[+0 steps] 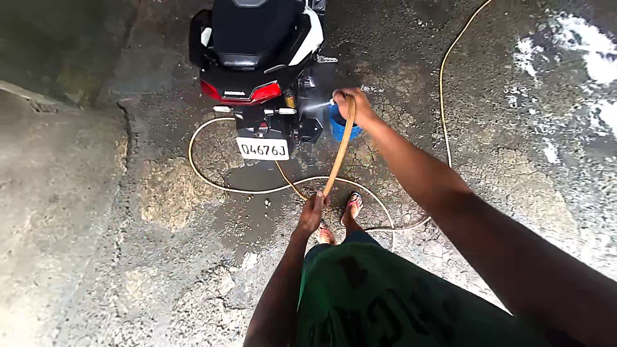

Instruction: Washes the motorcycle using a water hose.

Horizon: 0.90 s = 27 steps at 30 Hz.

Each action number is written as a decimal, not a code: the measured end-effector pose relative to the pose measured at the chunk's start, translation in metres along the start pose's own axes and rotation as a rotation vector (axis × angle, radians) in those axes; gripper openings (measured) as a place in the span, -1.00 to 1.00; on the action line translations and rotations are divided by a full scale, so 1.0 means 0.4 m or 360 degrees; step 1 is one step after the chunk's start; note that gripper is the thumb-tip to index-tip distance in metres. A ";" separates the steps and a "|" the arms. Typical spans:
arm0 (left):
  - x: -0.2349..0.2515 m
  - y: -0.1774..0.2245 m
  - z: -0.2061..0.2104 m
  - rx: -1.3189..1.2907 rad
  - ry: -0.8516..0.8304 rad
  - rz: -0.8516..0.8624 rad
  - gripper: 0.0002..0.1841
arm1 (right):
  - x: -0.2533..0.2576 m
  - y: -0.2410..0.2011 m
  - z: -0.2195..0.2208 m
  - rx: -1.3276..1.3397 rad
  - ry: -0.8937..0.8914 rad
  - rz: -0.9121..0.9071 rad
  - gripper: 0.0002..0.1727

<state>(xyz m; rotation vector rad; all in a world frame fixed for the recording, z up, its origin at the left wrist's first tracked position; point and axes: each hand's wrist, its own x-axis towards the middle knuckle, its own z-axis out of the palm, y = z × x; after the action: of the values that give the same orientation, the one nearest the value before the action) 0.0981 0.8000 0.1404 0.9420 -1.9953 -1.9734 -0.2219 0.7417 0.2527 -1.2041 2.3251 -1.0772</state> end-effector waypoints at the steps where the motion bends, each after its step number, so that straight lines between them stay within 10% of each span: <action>1: 0.002 0.025 0.000 0.0080 0.0019 -0.0020 -0.38 | 0.024 -0.014 0.003 0.0014 -0.0006 0.0030 -0.60; 27: -0.007 0.096 0.015 0.0218 0.0309 0.0111 -0.27 | 0.135 -0.203 -0.009 -0.0204 -0.0405 0.0253 -0.22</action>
<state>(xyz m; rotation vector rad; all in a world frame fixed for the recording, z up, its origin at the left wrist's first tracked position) 0.0852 0.8033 0.1769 1.0354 -2.0435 -1.6581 -0.2103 0.6708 0.3188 -1.1056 2.2731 -0.6877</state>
